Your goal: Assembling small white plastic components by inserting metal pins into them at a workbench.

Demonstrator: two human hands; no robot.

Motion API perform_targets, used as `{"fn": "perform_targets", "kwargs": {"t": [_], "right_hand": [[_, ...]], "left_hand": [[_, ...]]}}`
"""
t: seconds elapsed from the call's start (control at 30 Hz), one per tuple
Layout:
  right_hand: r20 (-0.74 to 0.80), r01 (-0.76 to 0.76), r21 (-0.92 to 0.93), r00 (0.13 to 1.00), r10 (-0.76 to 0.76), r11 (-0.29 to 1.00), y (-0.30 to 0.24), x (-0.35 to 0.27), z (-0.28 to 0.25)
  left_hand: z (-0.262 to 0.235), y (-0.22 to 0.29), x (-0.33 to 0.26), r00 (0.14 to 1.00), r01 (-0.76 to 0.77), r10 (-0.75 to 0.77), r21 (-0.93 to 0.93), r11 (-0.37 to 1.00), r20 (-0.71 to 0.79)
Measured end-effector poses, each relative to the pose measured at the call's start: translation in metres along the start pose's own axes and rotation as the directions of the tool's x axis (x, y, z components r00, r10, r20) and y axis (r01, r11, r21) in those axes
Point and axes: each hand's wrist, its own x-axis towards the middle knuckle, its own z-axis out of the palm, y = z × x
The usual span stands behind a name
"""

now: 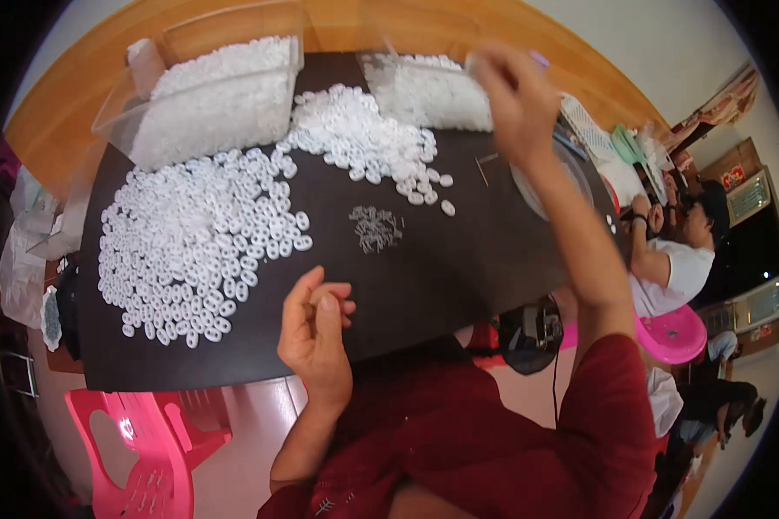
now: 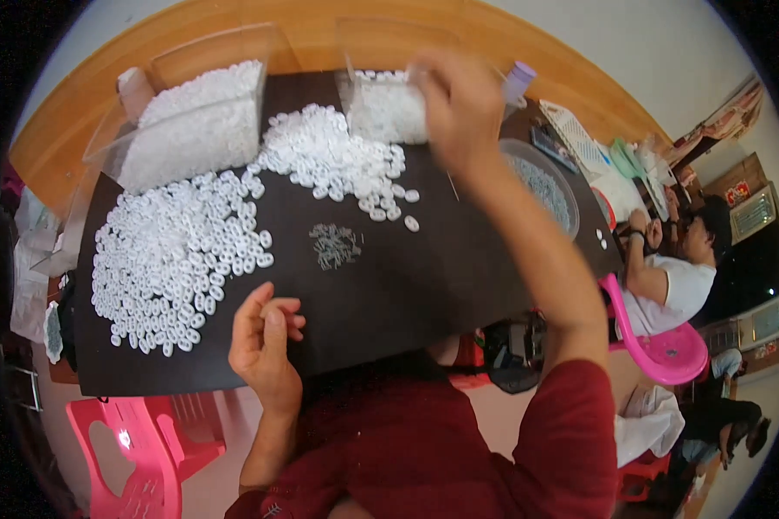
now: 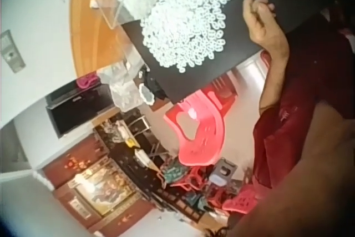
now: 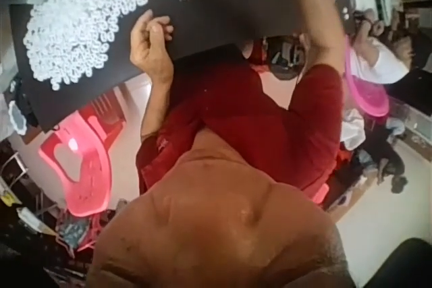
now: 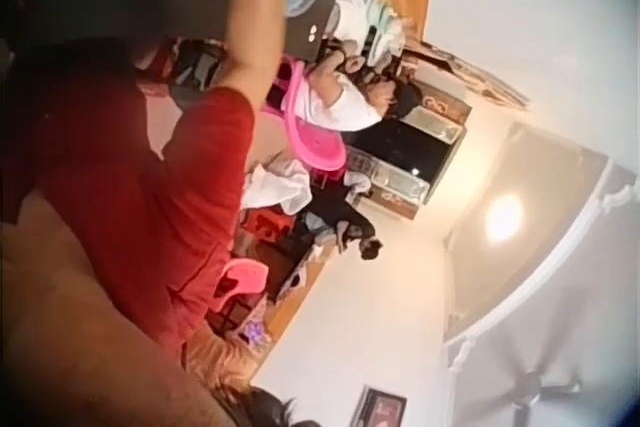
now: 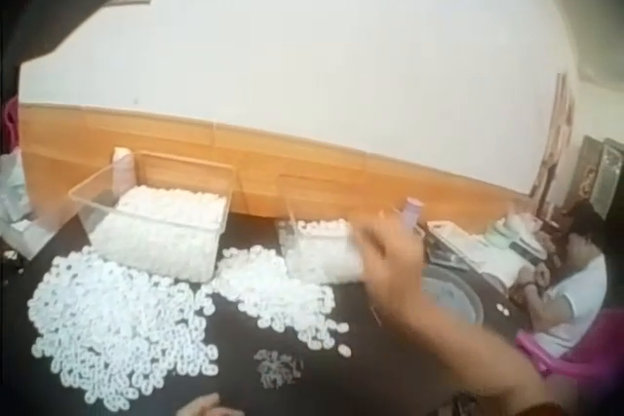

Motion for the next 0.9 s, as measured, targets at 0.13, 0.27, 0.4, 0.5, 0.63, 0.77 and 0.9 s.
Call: {"fn": "perform_targets", "kwargs": {"t": [0.13,0.27,0.4,0.5,0.63,0.77,0.9], "right_hand": [[0.193,-0.038,-0.321,0.976,0.104,0.946,0.072,0.04,0.008],[0.134,0.14,-0.429,0.987,-0.09,0.893,0.067,0.014,0.012],[0.236,0.185,-0.192,0.962,-0.138,0.964,0.044,-0.039,0.015],[0.385,0.089,0.057,0.917,-0.104,0.994,0.023,-0.089,0.021],[0.533,0.002,0.079,0.845,-0.044,0.997,0.001,-0.112,0.02],[0.55,0.013,0.059,0.834,-0.043,0.998,-0.003,-0.117,0.021],[0.465,0.045,-0.043,0.885,-0.02,0.998,0.003,-0.111,0.026]], "left_hand": [[0.006,-0.002,0.004,1.0,-0.002,0.002,-0.007,1.0,-0.016],[0.006,-0.009,0.007,1.0,0.021,-0.021,-0.005,1.0,-0.019],[0.003,-0.008,0.004,0.999,0.035,-0.035,0.006,0.999,-0.016],[0.004,-0.01,0.004,0.999,0.049,-0.049,0.01,0.999,0.011],[0.002,-0.011,0.003,0.998,0.065,-0.065,0.023,0.998,0.01],[0.001,-0.011,0.003,0.998,0.06,-0.06,0.011,0.998,0.016],[0.001,-0.01,0.003,0.999,0.051,-0.051,0.01,0.999,0.019]]}}
